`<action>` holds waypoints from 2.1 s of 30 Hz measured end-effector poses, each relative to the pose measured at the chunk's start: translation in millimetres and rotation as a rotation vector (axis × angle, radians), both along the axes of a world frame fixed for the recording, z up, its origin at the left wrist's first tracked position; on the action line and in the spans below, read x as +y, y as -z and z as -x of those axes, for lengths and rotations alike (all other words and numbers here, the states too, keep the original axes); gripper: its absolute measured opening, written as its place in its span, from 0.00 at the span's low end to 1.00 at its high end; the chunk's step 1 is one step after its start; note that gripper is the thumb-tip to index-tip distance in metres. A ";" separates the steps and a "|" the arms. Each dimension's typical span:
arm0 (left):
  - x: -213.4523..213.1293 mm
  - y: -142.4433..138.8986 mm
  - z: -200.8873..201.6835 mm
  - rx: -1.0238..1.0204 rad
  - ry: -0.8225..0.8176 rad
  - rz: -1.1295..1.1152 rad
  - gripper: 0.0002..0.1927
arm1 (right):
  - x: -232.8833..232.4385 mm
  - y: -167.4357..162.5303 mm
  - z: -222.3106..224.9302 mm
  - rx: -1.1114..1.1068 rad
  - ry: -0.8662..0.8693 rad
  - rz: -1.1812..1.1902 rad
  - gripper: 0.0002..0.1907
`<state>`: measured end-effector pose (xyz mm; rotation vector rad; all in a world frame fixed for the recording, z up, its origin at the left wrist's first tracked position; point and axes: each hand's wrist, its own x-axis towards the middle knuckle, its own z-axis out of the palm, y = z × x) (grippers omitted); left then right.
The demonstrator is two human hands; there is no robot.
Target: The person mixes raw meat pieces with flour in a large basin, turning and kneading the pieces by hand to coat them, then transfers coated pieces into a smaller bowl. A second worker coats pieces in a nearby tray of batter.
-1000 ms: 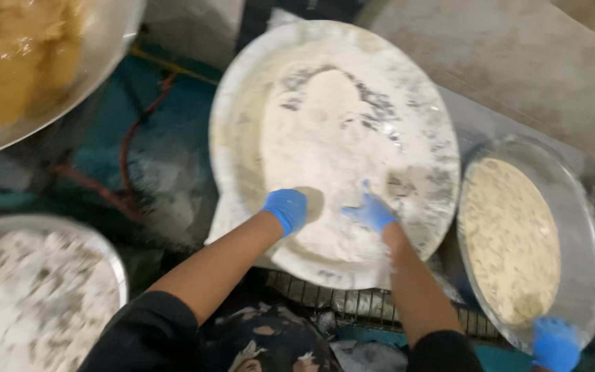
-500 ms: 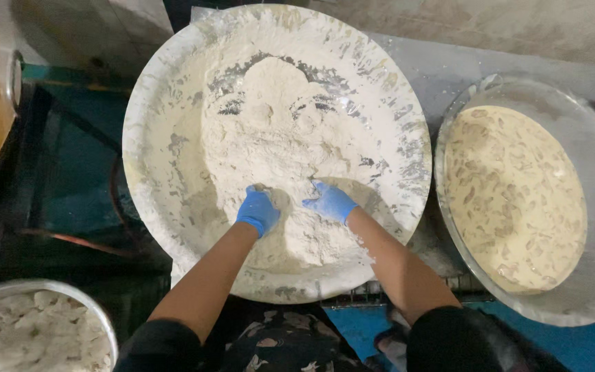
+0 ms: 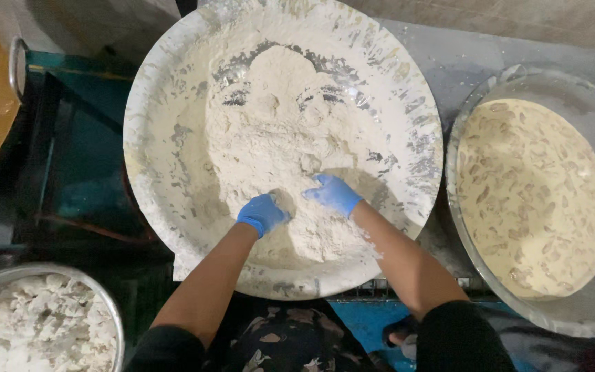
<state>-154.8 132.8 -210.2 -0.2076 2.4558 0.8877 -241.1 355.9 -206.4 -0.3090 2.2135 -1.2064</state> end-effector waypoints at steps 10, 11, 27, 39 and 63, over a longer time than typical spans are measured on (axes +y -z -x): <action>-6.6 -30.8 7.7 -0.084 -0.067 0.042 0.33 | 2.3 -35.4 5.4 0.165 -0.213 -0.265 0.31; -4.8 -31.0 7.2 -0.063 -0.079 0.081 0.32 | -2.4 -33.3 4.4 0.314 -0.235 -0.414 0.31; -9.6 -32.3 1.8 0.085 -0.010 0.078 0.22 | 55.1 -4.5 43.5 0.775 -0.454 -0.422 0.20; -64.6 -36.0 141.3 0.191 0.310 0.274 0.25 | -0.9 11.0 82.3 1.124 -0.622 -0.240 0.05; -66.1 -66.3 62.2 0.715 -0.168 -0.071 0.13 | 51.7 -120.4 55.7 0.111 0.028 0.108 0.08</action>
